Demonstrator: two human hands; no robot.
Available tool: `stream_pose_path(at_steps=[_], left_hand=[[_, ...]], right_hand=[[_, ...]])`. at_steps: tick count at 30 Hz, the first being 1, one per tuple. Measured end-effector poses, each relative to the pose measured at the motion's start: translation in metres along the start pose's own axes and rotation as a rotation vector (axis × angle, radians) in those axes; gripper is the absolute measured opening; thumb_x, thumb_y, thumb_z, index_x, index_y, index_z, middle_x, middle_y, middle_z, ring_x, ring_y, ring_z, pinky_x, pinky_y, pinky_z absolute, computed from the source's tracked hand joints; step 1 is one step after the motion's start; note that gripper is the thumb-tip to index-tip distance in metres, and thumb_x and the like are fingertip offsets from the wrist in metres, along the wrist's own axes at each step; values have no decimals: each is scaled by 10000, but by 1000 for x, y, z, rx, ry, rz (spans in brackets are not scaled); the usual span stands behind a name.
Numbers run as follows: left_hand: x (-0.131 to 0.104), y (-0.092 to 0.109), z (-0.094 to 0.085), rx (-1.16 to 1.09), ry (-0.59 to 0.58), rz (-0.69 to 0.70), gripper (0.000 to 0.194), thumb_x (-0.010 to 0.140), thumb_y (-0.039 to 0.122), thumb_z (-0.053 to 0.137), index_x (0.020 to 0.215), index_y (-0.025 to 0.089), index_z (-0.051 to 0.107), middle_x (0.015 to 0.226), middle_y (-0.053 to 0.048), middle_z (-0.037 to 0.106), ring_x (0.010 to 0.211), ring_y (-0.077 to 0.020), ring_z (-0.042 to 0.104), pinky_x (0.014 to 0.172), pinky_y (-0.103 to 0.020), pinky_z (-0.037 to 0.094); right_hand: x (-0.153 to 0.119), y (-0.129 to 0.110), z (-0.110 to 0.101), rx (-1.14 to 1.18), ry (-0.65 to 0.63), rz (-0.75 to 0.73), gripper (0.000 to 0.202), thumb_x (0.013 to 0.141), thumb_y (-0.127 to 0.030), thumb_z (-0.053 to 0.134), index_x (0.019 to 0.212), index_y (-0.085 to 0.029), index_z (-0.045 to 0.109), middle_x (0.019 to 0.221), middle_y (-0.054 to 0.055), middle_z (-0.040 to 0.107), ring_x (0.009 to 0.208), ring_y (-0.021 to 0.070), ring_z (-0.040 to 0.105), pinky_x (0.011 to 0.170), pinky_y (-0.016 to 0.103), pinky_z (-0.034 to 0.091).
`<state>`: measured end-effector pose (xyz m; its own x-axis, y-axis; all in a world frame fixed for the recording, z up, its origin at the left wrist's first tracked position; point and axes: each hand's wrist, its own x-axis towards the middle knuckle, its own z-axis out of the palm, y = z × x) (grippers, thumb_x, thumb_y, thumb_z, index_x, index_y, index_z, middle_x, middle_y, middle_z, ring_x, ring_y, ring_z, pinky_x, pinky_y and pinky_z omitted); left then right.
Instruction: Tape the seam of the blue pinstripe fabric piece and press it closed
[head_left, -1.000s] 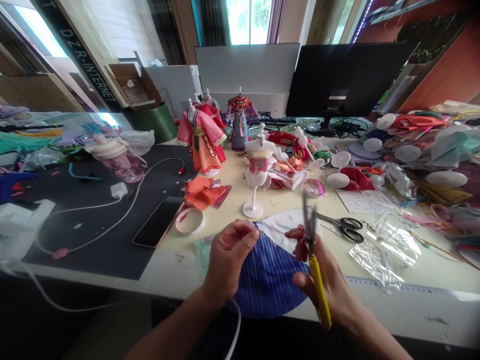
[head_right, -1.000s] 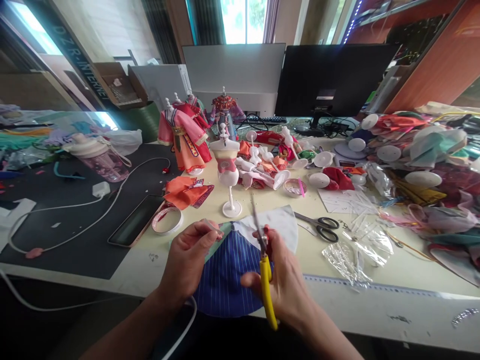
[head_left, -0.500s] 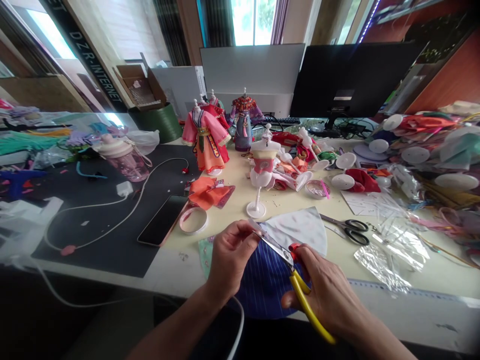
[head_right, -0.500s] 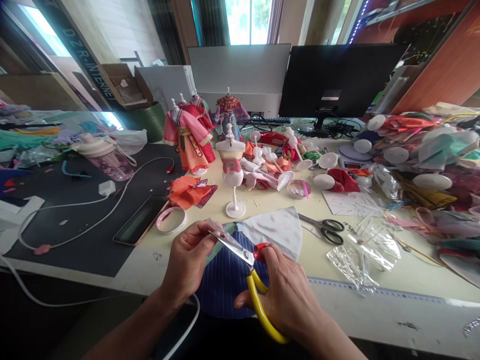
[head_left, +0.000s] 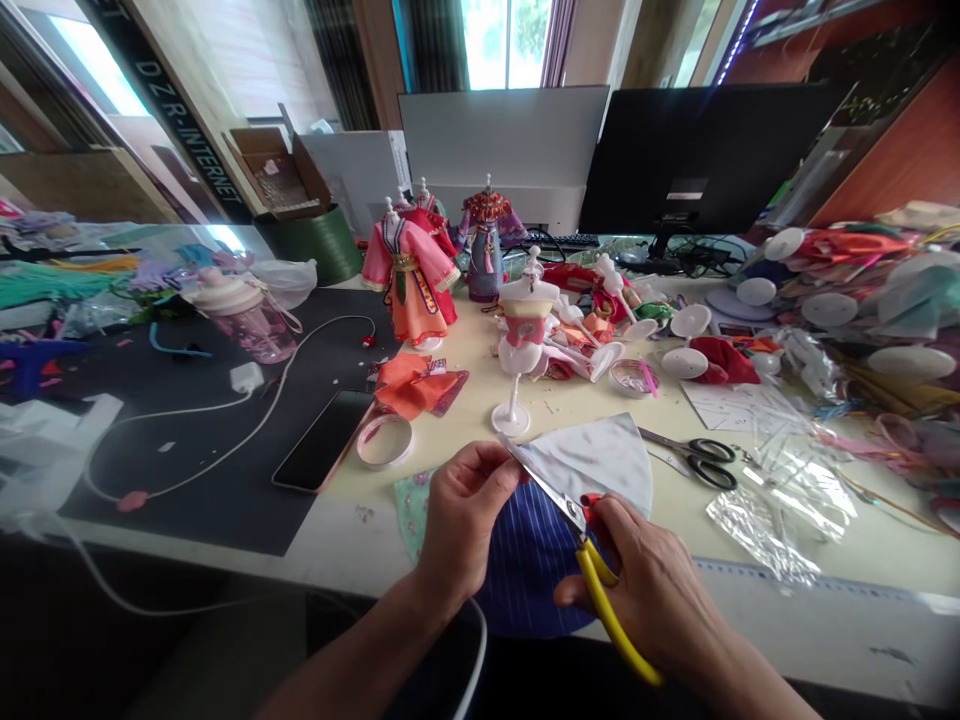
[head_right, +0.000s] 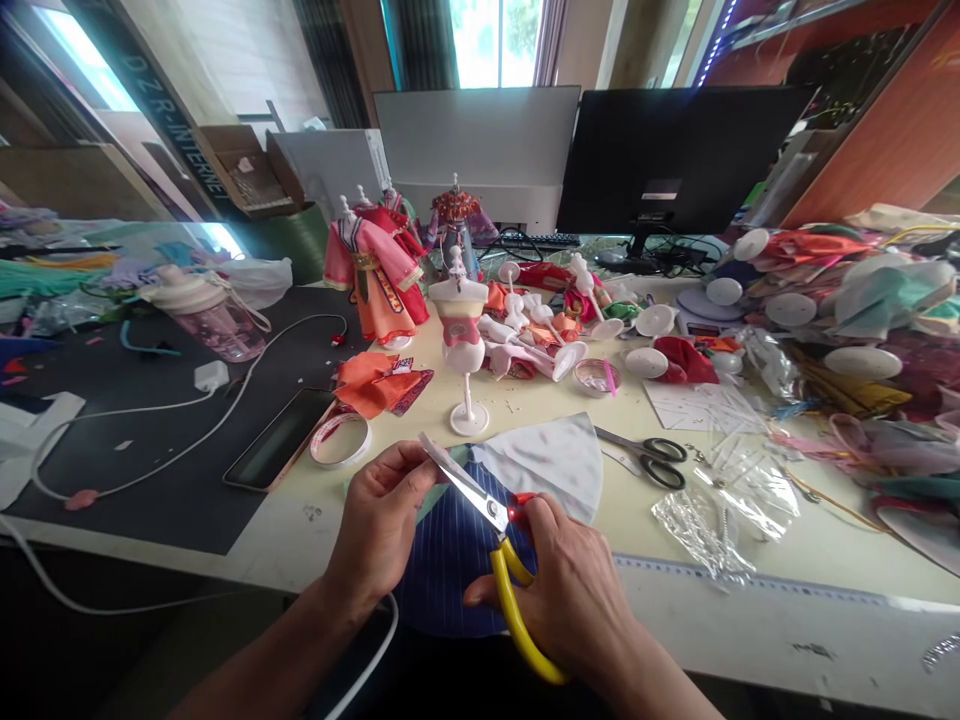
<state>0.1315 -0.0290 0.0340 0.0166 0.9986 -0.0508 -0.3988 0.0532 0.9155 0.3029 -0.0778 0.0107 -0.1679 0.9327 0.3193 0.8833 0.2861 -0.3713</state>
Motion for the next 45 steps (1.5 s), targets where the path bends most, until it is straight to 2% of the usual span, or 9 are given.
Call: stream_pose_path(at_steps=[10,16,23,28,37,45], left_hand=[[1,0,2,-20,-8,0,84,739,214,708,735,149,655,702,9,646,701,-95,566,710,-201,456],[1,1,2,1,-5,-6,82,749,217,687,730,148,647,704,4,639,700,-103,562,708,-211,454],[1,0,1,1,-25,49,116,807,245,623,721,165,623,677,17,614,680,-105,546,698,-216,450],[-1,0,4,20,-16,103,128,819,239,618,712,173,595,653,29,590,646,-91,528,657,-197,435],[-2,-5,4,3,-38,133,124,865,217,582,748,180,595,678,25,584,678,-98,531,680,-207,433],[0,-6,3,-1,-50,159,146,883,227,567,749,173,589,713,11,620,699,-110,571,730,-242,459]], right_hand=[[-1,3,5,-28,34,-33,622,721,-789,503,840,-180,540,522,-47,470,375,105,356,388,241,300],[-3,5,7,-34,51,-32,559,743,-742,541,824,-189,540,527,-45,472,380,102,357,396,234,290],[-4,4,6,-33,73,-55,540,785,-716,511,829,-180,549,548,-32,494,379,105,383,399,240,319],[-5,5,7,-75,103,-93,558,802,-727,467,830,-173,531,545,-38,476,386,118,417,404,249,348],[-3,4,5,-109,183,-152,543,850,-718,373,746,-194,469,547,-31,482,389,119,460,409,248,357],[-4,5,6,-124,141,-104,552,854,-717,371,803,-183,504,542,-35,495,367,113,438,381,240,352]])
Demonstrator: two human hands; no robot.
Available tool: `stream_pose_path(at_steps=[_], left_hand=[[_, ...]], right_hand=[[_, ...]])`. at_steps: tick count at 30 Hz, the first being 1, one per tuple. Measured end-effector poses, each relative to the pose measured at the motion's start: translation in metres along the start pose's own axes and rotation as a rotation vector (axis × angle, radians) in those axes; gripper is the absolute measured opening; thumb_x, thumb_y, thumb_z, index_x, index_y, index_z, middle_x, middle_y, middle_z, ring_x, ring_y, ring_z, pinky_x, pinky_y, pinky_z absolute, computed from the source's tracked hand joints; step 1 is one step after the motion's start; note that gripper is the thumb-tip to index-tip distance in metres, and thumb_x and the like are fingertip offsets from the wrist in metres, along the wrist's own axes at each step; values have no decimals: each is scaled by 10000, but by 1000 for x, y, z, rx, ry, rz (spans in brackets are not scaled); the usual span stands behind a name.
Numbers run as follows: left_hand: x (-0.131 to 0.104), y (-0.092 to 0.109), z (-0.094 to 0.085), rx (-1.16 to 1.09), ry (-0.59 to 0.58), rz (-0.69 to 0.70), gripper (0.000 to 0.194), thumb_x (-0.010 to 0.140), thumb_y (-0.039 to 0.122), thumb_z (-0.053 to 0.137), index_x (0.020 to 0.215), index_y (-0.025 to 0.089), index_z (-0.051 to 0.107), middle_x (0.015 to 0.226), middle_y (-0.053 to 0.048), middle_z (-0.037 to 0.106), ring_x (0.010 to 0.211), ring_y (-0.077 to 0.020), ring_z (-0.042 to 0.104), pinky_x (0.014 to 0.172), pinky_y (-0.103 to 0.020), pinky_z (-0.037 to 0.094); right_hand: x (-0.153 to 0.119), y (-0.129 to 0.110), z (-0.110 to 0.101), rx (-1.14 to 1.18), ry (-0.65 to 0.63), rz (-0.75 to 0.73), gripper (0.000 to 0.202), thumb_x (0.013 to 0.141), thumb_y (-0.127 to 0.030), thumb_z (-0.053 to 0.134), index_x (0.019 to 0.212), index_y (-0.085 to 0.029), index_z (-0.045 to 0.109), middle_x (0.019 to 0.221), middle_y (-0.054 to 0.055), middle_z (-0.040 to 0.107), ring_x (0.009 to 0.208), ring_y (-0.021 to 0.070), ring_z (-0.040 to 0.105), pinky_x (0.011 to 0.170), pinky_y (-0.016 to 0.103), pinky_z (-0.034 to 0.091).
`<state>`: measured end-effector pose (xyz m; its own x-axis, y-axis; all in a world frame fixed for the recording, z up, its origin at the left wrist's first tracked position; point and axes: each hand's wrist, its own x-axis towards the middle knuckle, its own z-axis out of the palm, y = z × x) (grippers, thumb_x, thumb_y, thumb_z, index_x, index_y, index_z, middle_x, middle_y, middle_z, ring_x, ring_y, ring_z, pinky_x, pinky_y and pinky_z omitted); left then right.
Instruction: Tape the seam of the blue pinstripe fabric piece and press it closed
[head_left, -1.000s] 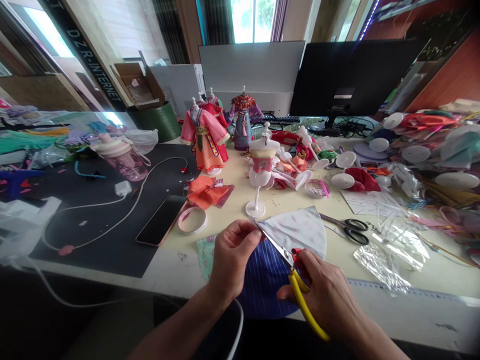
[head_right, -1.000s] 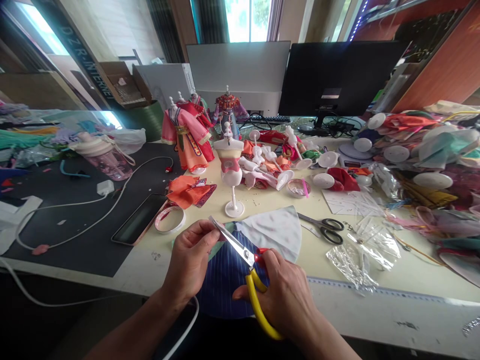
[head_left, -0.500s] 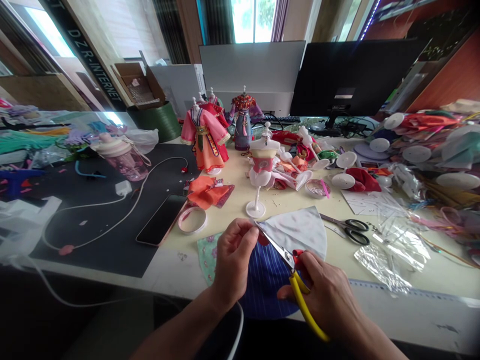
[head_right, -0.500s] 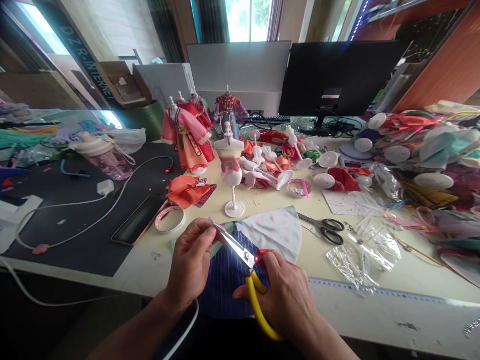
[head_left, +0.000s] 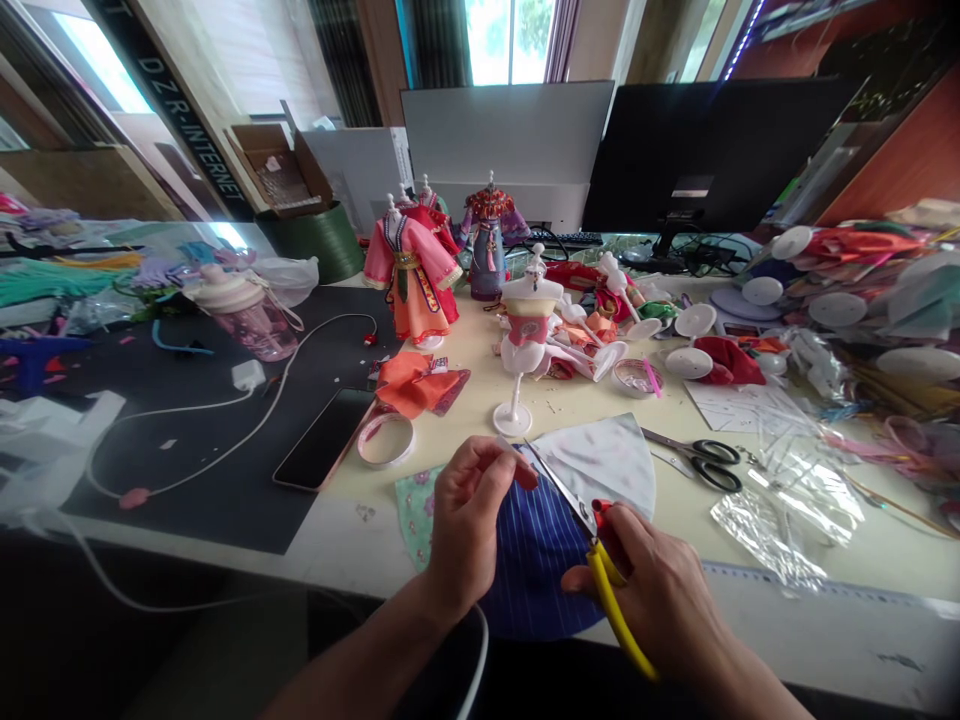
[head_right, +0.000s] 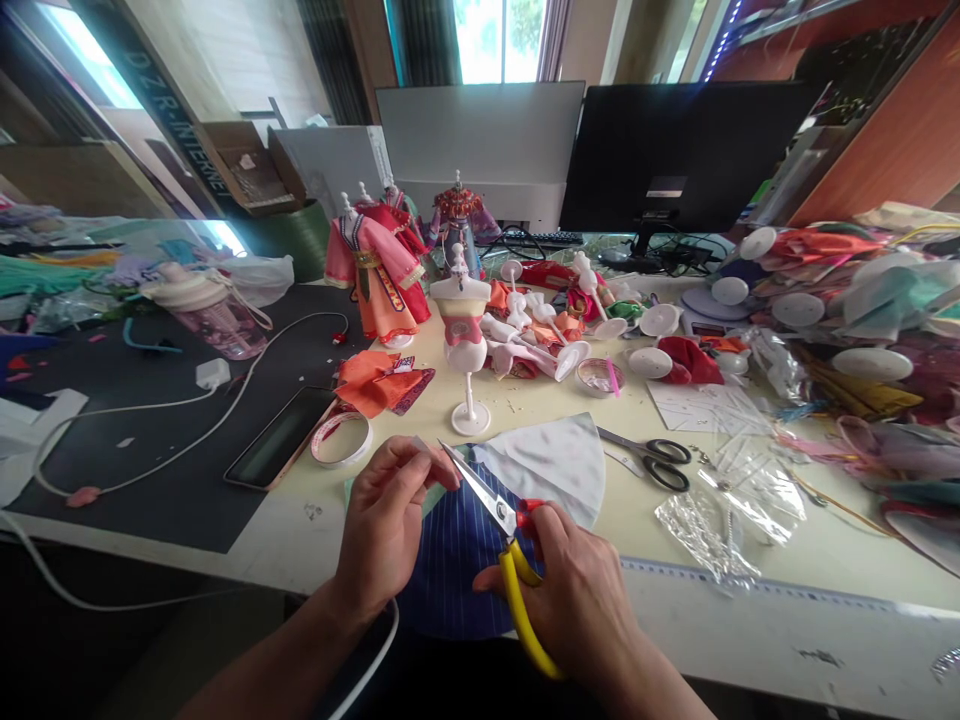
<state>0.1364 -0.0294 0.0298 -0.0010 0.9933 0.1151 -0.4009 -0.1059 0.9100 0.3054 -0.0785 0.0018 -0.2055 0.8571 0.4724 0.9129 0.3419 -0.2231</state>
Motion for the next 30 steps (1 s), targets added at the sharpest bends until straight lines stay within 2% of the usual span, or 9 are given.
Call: stream_pose_path(at_steps=[3,6,10,13,17,20,25,30], left_hand=[[5,3,-3,-10,25,27,100,884,237,574,804,178,586,766,8,632,724,-113,586,746,-255,477],[10,9,-10,22,-11,33,45,872,218,593,906,190,587,859,0,647,780,-112,596,777,-258,488],[13,15,-22,144,-125,-5,162,855,197,624,1007,207,566,923,-8,664,864,-112,602,828,-247,472],[15,16,-28,236,-209,-32,247,844,194,642,1069,227,546,955,-7,670,923,-126,607,869,-269,464],[16,20,-28,345,-261,-42,310,834,187,650,1114,229,524,981,-10,668,919,-135,617,883,-301,473],[18,26,-27,468,-316,-20,291,814,157,653,1084,202,556,1001,-23,665,969,-149,609,898,-299,469],[24,39,-29,657,-511,21,252,778,114,665,1014,183,612,944,-12,680,955,-148,606,938,-306,438],[29,41,-30,728,-615,84,311,767,114,668,1062,184,598,936,-11,670,962,-154,609,943,-312,438]], right_hand=[[1,5,-4,-59,29,-2,579,825,-747,382,832,-182,512,581,-13,536,391,129,482,395,252,368],[3,14,-10,-103,13,-29,567,812,-746,418,867,-189,506,684,31,602,492,174,577,445,276,413],[2,25,-18,-142,-43,-65,495,818,-675,498,930,-193,502,841,71,647,646,224,648,511,305,460],[1,29,-19,-179,-56,-80,410,827,-589,535,915,-190,502,888,82,646,662,223,650,519,310,468],[0,32,-20,-222,-37,-112,355,834,-536,536,913,-191,519,914,93,642,704,240,657,554,329,485],[0,35,-23,-218,-33,-119,389,832,-570,533,922,-191,529,921,96,644,746,255,664,583,344,501],[0,40,-27,-207,-85,-118,489,794,-670,542,948,-207,538,927,77,641,734,247,661,589,351,514],[-1,43,-31,-213,-111,-141,522,784,-693,540,968,-204,534,958,88,636,767,255,658,624,363,520]])
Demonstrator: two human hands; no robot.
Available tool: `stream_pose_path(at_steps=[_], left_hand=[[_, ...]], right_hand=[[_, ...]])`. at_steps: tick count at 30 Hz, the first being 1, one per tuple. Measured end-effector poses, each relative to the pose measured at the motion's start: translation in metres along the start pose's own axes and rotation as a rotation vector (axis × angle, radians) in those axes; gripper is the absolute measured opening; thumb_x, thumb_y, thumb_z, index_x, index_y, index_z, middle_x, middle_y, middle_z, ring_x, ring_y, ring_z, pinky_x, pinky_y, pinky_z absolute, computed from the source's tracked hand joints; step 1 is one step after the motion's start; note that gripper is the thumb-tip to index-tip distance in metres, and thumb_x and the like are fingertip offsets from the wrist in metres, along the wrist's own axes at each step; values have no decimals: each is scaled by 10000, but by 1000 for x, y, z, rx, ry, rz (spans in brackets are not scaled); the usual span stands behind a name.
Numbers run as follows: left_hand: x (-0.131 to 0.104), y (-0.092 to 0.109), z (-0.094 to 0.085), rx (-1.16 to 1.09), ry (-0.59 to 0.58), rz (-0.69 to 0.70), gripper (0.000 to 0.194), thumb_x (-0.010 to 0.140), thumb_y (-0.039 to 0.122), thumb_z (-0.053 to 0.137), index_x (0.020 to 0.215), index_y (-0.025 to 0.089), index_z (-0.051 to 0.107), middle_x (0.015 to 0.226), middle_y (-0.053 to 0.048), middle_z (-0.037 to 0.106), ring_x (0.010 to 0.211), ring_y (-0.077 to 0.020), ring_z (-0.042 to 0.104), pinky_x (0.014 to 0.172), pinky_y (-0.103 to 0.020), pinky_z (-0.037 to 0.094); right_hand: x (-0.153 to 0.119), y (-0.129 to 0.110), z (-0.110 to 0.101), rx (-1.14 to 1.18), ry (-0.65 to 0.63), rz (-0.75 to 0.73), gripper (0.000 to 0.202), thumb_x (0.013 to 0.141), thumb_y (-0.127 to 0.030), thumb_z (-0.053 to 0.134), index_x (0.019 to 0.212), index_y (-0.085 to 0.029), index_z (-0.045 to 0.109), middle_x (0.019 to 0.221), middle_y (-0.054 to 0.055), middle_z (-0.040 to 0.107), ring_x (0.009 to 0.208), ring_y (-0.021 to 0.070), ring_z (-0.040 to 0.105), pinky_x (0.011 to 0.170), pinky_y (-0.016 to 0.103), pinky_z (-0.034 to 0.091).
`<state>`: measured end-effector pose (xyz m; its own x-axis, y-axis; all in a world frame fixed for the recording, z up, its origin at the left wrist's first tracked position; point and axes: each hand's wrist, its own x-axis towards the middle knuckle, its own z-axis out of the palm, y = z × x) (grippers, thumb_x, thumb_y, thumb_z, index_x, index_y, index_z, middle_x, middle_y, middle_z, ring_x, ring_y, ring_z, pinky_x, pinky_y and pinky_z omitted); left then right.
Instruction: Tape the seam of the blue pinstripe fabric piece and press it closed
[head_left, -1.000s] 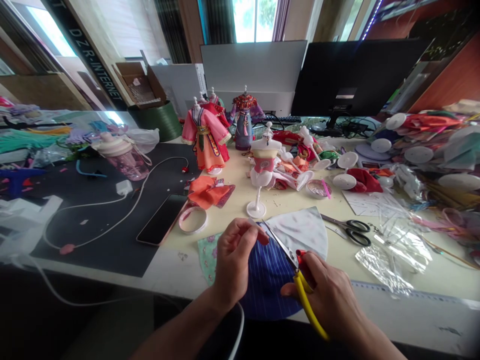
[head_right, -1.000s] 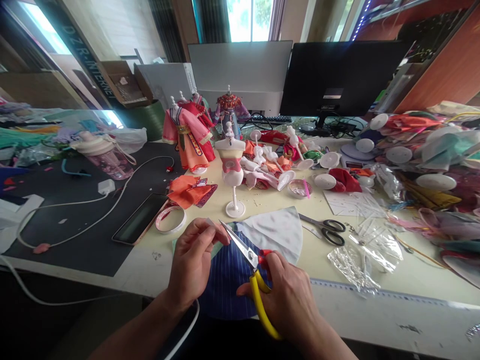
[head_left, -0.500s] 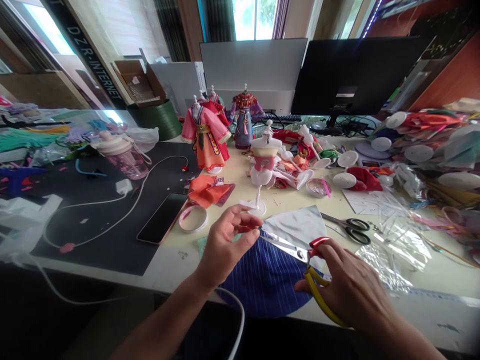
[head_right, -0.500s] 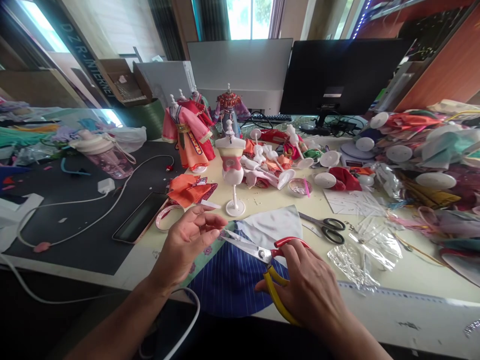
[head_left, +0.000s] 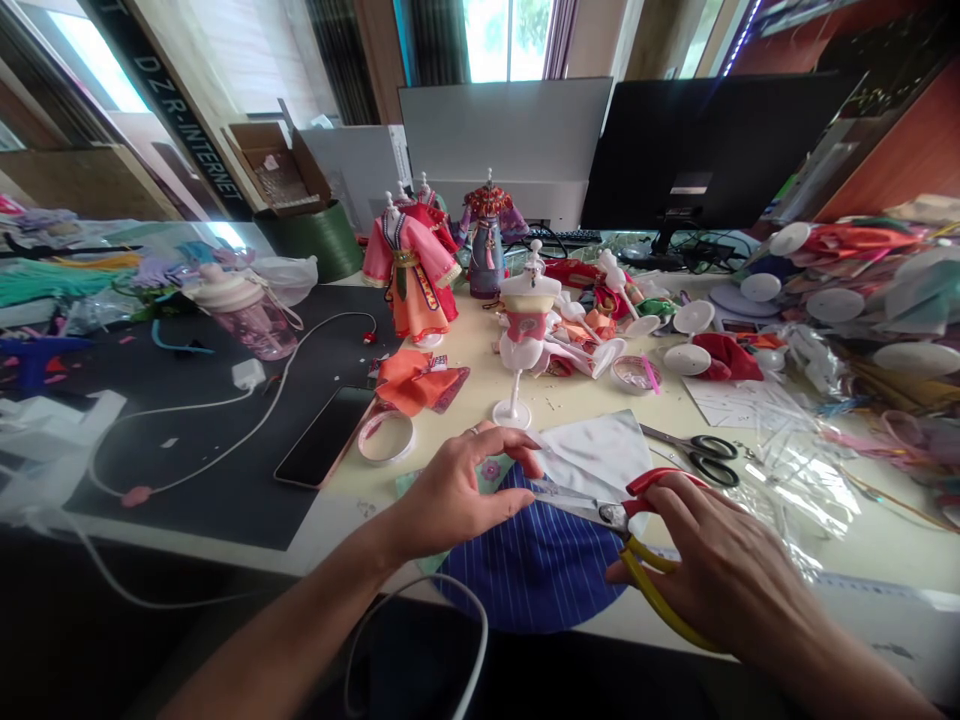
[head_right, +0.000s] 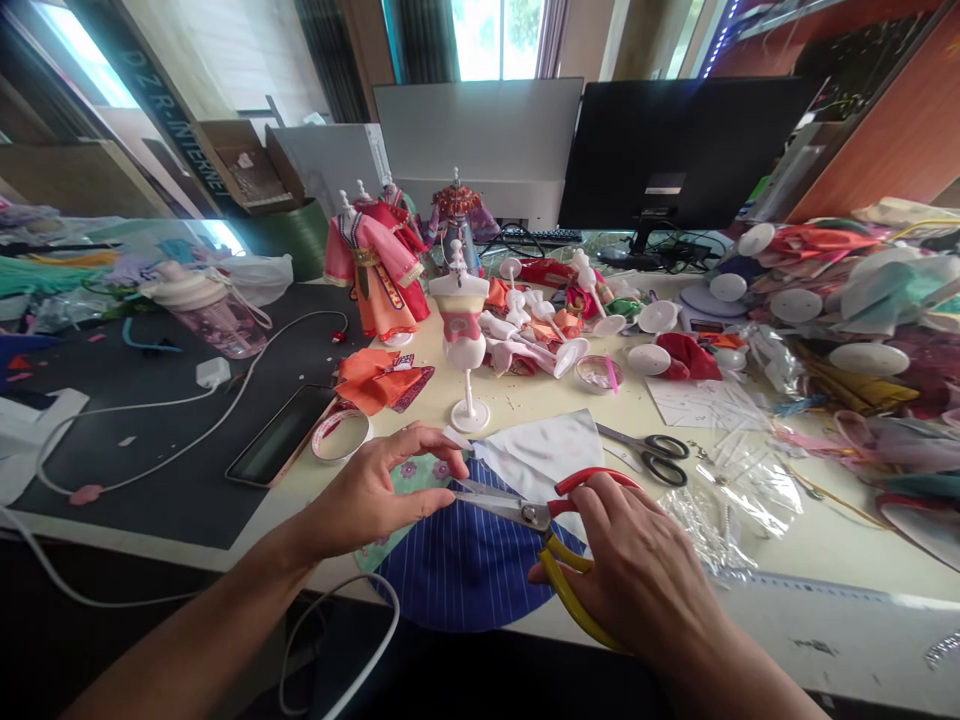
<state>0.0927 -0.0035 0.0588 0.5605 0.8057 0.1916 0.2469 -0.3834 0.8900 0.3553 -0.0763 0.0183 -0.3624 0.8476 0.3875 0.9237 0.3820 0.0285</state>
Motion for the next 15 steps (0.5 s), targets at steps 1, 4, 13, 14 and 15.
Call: stream_pose_path(at_steps=[1,4,13,14,15], left_hand=[[1,-1,1,21,-15,10,316,767,115,666,1067,185,598,941,-13,667,965,-155,608,946,-313,437],[5,-3,4,88,-49,51,321,770,109,651,1076,192,600,922,-11,674,987,-165,597,970,-327,416],[10,-2,11,199,-73,139,318,793,79,585,1089,195,603,782,15,658,834,-141,576,945,-357,395],[10,-1,11,144,-71,94,322,803,96,586,1109,195,598,783,12,646,804,-134,565,909,-345,410],[9,-1,10,63,-60,39,328,812,119,593,1131,195,591,790,6,633,780,-128,551,866,-329,424]], right_hand=[[0,1,0,-3,1,-6,527,781,-695,544,969,-202,533,966,90,635,778,258,658,631,364,520],[-1,2,-1,-14,5,-20,521,777,-685,559,972,-202,531,988,91,632,807,262,654,650,362,520],[-2,3,-2,21,-19,-49,536,712,-646,667,988,-205,536,998,82,634,837,260,654,678,355,530],[-2,3,-3,30,-31,-41,547,699,-652,674,989,-208,538,997,79,636,830,259,656,666,352,531],[-3,3,-3,39,-44,-29,549,694,-656,675,988,-211,541,994,77,639,821,257,658,657,352,532]])
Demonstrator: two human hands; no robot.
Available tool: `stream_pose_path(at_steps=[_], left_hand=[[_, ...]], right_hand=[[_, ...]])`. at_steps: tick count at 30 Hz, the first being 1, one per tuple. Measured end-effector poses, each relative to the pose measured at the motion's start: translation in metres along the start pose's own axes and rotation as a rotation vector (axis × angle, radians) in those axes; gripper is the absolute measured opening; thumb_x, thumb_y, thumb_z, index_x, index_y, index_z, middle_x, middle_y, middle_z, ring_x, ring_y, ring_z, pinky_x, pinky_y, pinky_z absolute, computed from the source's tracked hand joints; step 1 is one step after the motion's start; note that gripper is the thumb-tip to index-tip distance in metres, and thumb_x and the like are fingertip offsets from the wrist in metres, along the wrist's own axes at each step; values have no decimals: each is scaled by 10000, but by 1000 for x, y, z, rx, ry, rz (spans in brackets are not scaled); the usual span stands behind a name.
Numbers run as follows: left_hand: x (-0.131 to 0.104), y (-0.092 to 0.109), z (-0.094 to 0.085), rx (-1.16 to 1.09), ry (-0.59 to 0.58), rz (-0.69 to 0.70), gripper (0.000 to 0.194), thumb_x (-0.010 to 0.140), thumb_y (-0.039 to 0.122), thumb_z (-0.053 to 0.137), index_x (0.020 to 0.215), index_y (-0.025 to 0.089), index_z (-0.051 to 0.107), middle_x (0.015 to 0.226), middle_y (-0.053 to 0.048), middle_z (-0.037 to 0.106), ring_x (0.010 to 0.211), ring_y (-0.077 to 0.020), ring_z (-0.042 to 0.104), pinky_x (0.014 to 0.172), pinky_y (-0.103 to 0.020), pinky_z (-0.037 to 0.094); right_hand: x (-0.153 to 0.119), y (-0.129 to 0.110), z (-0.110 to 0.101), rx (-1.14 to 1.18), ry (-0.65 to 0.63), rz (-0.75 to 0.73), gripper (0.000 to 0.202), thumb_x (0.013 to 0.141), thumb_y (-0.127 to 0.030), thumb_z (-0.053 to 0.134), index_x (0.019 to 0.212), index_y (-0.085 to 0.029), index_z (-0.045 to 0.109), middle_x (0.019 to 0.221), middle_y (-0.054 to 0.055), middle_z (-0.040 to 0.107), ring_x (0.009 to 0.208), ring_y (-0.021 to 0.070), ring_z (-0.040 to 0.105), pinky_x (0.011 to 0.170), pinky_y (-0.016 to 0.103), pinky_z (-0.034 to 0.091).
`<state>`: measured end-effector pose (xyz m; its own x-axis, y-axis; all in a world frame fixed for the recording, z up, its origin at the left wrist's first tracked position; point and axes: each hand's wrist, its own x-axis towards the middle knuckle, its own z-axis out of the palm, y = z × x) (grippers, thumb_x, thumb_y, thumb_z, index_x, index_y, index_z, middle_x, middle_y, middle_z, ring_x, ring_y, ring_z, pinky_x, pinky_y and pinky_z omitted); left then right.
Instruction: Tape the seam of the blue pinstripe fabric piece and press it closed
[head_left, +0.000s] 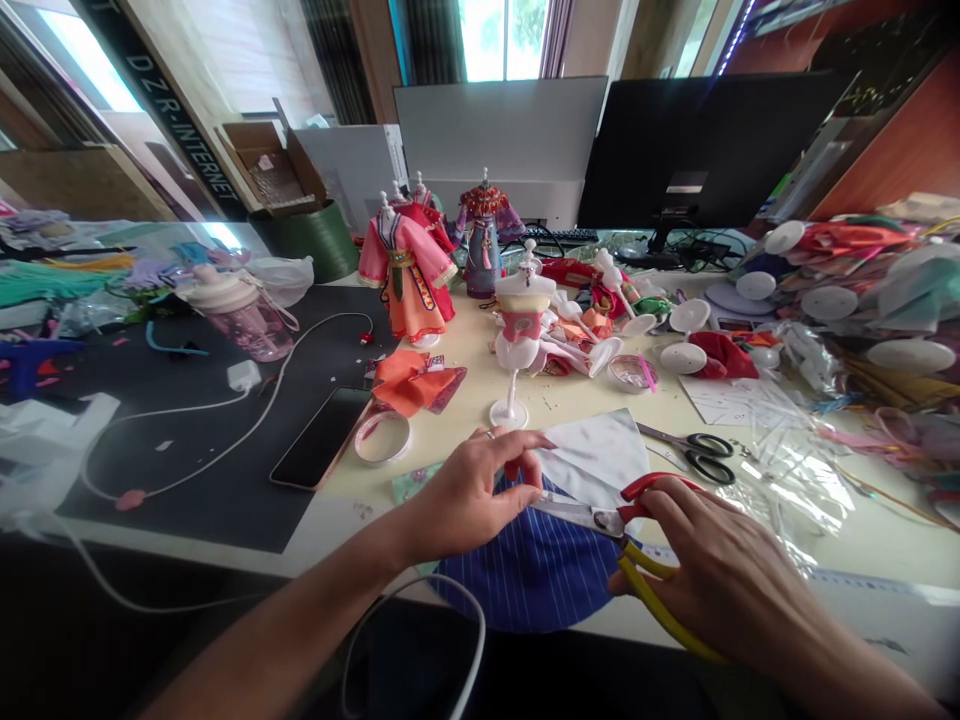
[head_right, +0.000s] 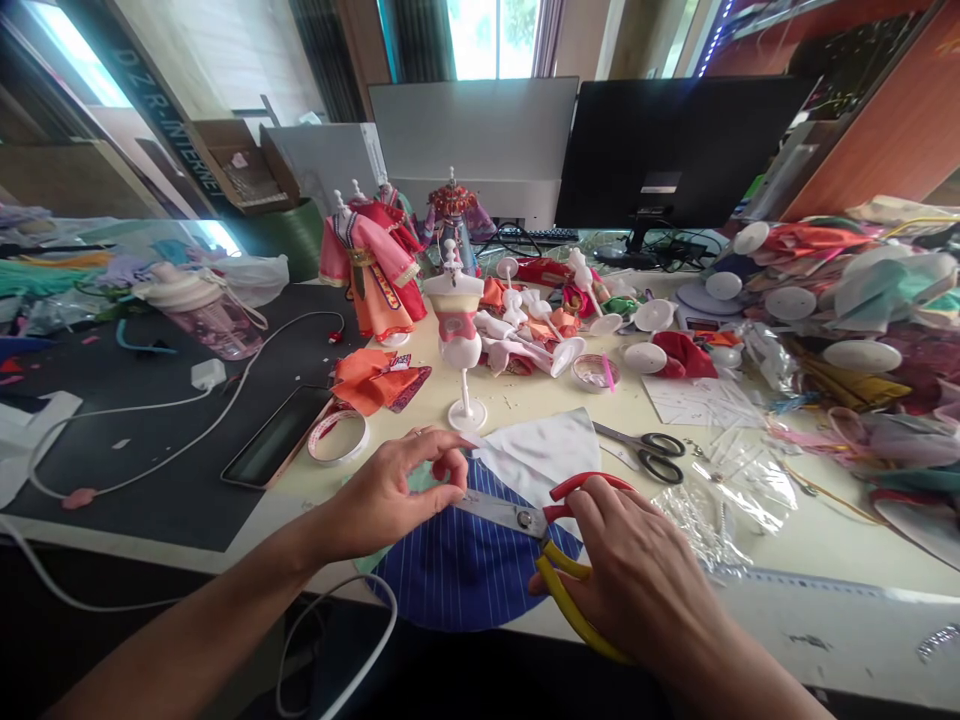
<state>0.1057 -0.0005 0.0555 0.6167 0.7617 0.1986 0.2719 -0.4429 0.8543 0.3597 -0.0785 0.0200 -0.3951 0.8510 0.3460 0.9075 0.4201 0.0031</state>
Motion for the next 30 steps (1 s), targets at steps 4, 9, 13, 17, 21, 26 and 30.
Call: stream_pose_path(at_steps=[4,9,13,17,21,26,30], left_hand=[[-3,-2,-1,-455,94,-166,393,808,195,659,1188,213,558,829,-2,592,737,-106,512,743,-269,426],[-7,-10,5,-846,182,-219,472,763,174,717,1194,259,545,766,25,569,684,-86,491,650,-218,378],[-10,-11,19,-975,154,-207,466,777,168,703,1209,268,560,764,15,596,734,-95,513,710,-224,388],[-11,-11,39,-1010,43,-224,439,797,197,690,1219,268,589,743,7,605,733,-101,539,720,-234,402],[-13,-11,50,-968,-5,-228,420,800,206,683,1208,284,623,745,3,608,716,-106,556,708,-245,417],[-16,-12,52,-880,-5,-228,398,804,240,685,1199,267,642,732,-3,600,704,-121,563,710,-267,432],[-17,-12,51,-770,10,-239,391,817,272,676,1205,251,642,730,-3,594,712,-126,555,731,-276,426]], right_hand=[[-6,3,0,37,-23,74,450,754,-615,626,961,-222,554,966,69,658,749,238,669,605,339,526],[-19,8,7,137,10,245,436,721,-614,643,912,-228,576,894,60,679,615,212,650,496,309,490],[-18,-6,10,607,20,460,376,767,-570,620,936,-236,589,693,10,608,550,174,584,467,271,469],[8,-30,4,1088,182,561,286,789,-463,645,922,-212,615,790,30,605,614,159,569,515,265,479],[37,-41,1,1260,329,642,213,762,-361,675,860,-183,611,826,47,625,716,176,592,624,290,506],[48,-45,1,1343,354,661,170,744,-316,671,791,-181,578,744,21,596,647,146,553,586,273,475],[47,-46,1,1304,353,665,187,743,-325,678,761,-184,556,706,6,574,604,133,534,546,261,455]])
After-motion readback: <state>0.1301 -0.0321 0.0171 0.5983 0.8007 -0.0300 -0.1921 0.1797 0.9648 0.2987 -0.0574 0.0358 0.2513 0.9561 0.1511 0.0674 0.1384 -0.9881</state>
